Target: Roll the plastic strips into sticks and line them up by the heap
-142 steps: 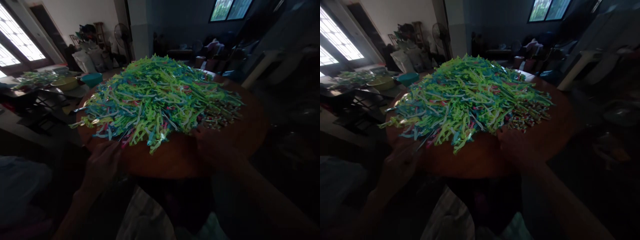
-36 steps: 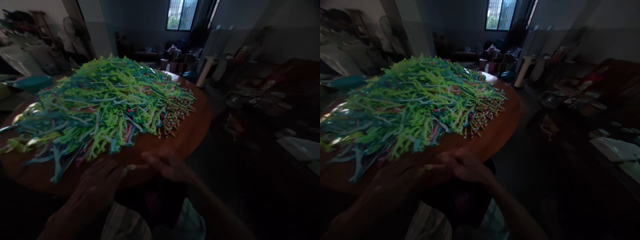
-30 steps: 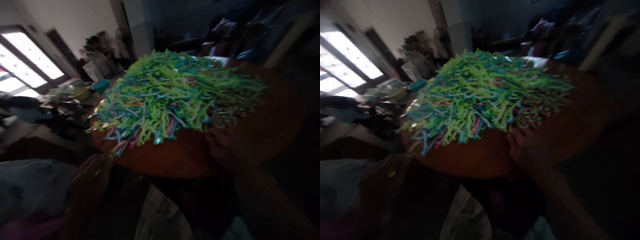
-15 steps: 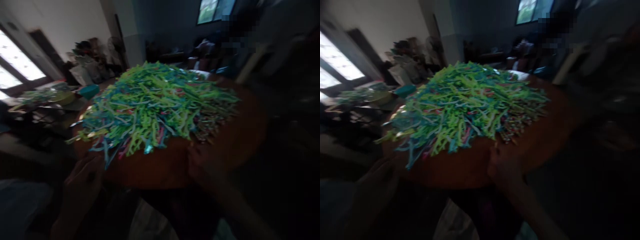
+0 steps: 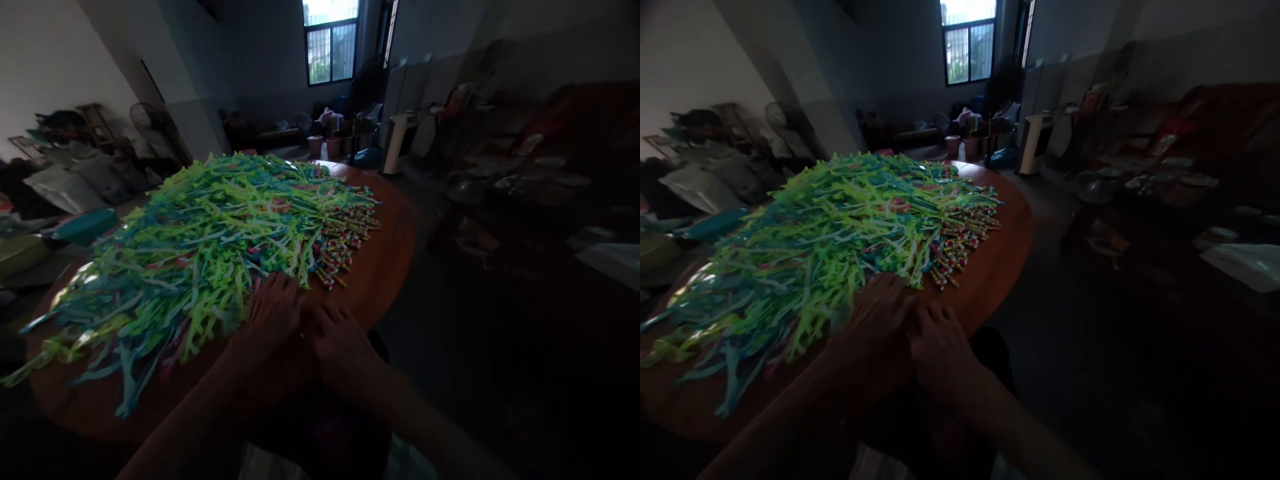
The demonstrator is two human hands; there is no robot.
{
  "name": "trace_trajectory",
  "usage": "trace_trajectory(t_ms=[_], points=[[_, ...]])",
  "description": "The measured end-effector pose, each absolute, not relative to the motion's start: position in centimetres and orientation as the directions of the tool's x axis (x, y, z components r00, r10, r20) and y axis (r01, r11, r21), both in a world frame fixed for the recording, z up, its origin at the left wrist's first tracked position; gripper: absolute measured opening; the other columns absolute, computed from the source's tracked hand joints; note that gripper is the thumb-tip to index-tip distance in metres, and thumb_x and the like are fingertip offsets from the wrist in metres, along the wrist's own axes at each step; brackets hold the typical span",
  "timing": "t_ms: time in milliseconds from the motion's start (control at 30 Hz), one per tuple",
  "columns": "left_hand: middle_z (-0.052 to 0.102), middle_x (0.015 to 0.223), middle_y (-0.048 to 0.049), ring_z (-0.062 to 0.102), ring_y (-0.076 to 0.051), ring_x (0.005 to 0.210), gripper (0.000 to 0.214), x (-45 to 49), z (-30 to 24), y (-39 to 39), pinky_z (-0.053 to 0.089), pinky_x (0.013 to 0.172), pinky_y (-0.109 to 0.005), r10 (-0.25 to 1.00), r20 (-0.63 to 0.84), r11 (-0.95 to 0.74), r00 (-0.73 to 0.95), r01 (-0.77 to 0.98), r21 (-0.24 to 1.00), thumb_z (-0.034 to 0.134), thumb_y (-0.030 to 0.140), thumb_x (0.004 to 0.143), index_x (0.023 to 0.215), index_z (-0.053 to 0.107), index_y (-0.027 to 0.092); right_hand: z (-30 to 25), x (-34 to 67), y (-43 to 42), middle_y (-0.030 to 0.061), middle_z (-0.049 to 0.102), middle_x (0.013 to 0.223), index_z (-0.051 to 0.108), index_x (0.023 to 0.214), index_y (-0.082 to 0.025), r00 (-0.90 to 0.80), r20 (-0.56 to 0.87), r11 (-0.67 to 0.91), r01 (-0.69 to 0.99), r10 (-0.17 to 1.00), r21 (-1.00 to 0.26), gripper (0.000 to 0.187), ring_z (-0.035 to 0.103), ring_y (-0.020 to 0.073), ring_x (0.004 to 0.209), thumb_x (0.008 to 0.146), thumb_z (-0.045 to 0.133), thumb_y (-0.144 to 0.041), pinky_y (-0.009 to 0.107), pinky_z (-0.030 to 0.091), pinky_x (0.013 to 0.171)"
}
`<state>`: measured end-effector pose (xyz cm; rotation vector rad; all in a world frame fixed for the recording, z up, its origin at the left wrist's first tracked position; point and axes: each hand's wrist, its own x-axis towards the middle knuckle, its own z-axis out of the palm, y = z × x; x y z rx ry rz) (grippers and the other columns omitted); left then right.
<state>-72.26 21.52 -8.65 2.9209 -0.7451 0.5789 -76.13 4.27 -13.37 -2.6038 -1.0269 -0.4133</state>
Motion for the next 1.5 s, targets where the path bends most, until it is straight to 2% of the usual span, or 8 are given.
trace_trajectory(t_ms=[167,367,500,733,933,1067,1167,1500], points=[[0.065,0.098,-0.0109,0.063,-0.029,0.094,0.018,-68.6,-9.2,19.3,0.048,0.074,-0.04,-0.388,0.424,-0.921,0.818,-0.367,-0.134,0.059,0.037,0.097,0.101,0.06,0.019,-14.5,-76.0,3.9,0.0126,0.063,0.107,0.068,0.112,-0.015,0.689,0.443,-0.66,0.709,0.573,-0.25,0.021,0.051,0.0283,0.098,0.095,0.055,-0.015,0.043,0.04,0.079],[0.064,0.078,-0.0084,0.062,-0.023,0.074,0.02,-65.5,-9.2,17.7,0.046,0.066,-0.034,-0.452,0.415,-0.889,0.789,-0.435,-0.142,0.058,0.016,0.092,0.072,0.062,0.017,-15.5,-74.7,4.0,0.0121,0.063,0.1,0.069,0.113,-0.014,0.69,0.496,-0.68,0.692,0.527,-0.24,0.021,0.051,0.0269,0.094,0.095,0.06,-0.02,0.041,0.038,0.077],[0.07,0.085,-0.0062,0.066,-0.018,0.078,0.025,-66.7,-8.0,19.2,0.05,0.069,-0.029,-0.334,0.516,-0.92,0.789,-0.393,0.005,0.05,0.027,0.099,0.088,0.07,0.017,-16.2,-74.3,3.9,0.0118,0.064,0.1,0.067,0.119,-0.013,0.652,0.55,-0.64,0.725,0.521,-0.253,0.026,0.052,0.0264,0.094,0.093,0.062,-0.016,0.04,0.04,0.079],[0.072,0.069,-0.0005,0.07,-0.016,0.065,0.02,-74.1,-3.8,25.5,0.055,0.06,-0.024,0.067,0.37,-0.764,0.927,-0.19,0.617,0.063,0.033,0.089,0.08,0.071,0.017,-17.7,-74.6,4.0,0.013,0.064,0.103,0.061,0.127,-0.011,0.646,0.618,-0.54,0.747,0.449,-0.389,0.045,0.053,0.0255,0.092,0.086,0.049,0.001,0.04,0.047,0.081],[0.078,0.083,-0.0005,0.072,-0.017,0.071,0.016,-79.1,-1.1,28.7,0.053,0.057,-0.023,0.333,0.435,-0.767,0.836,-0.029,0.641,0.072,0.037,0.084,0.085,0.074,0.021,-16.4,-74.3,5.1,0.0106,0.065,0.102,0.067,0.114,-0.016,0.76,0.603,-0.21,0.648,0.245,-0.732,0.024,0.061,0.0201,0.087,0.104,0.046,-0.02,0.034,0.051,0.078],[0.075,0.077,0.0023,0.068,-0.015,0.069,0.009,-79.4,-1.4,29.1,0.05,0.062,-0.024,-0.032,0.435,-0.921,0.9,-0.196,0.338,0.072,0.031,0.081,0.082,0.073,0.022,-15.6,-74.0,5.2,0.0075,0.071,0.098,0.07,0.111,-0.018,0.817,0.518,-0.005,0.536,0.253,-0.844,0.021,0.066,0.0188,0.085,0.101,0.054,-0.027,0.031,0.053,0.076],[0.075,0.086,0.0006,0.068,-0.016,0.077,0.011,-78.4,-3.3,27.2,0.047,0.066,-0.025,-0.264,0.305,-0.886,0.915,-0.355,0.298,0.063,0.029,0.089,0.09,0.072,0.022,-15.4,-73.8,4.6,0.0007,0.067,0.075,0.074,0.11,-0.019,0.889,0.361,0.073,0.356,0.281,-0.932,0.025,0.059,0.0142,0.063,0.097,0.061,-0.036,0.025,0.045,0.057],[0.065,0.089,-0.0028,0.06,-0.018,0.084,0.024,-75.8,-7.7,22.7,0.043,0.079,-0.033,-0.391,0.175,-0.847,0.903,-0.428,0.315,0.05,0.027,0.102,0.087,0.067,0.019,-15.7,-73.3,2.9,0.0057,0.08,0.103,0.079,0.107,-0.022,0.872,0.435,0.031,0.44,0.223,-0.898,0.023,0.073,0.0227,0.095,0.09,0.064,-0.024,0.035,0.056,0.085]])
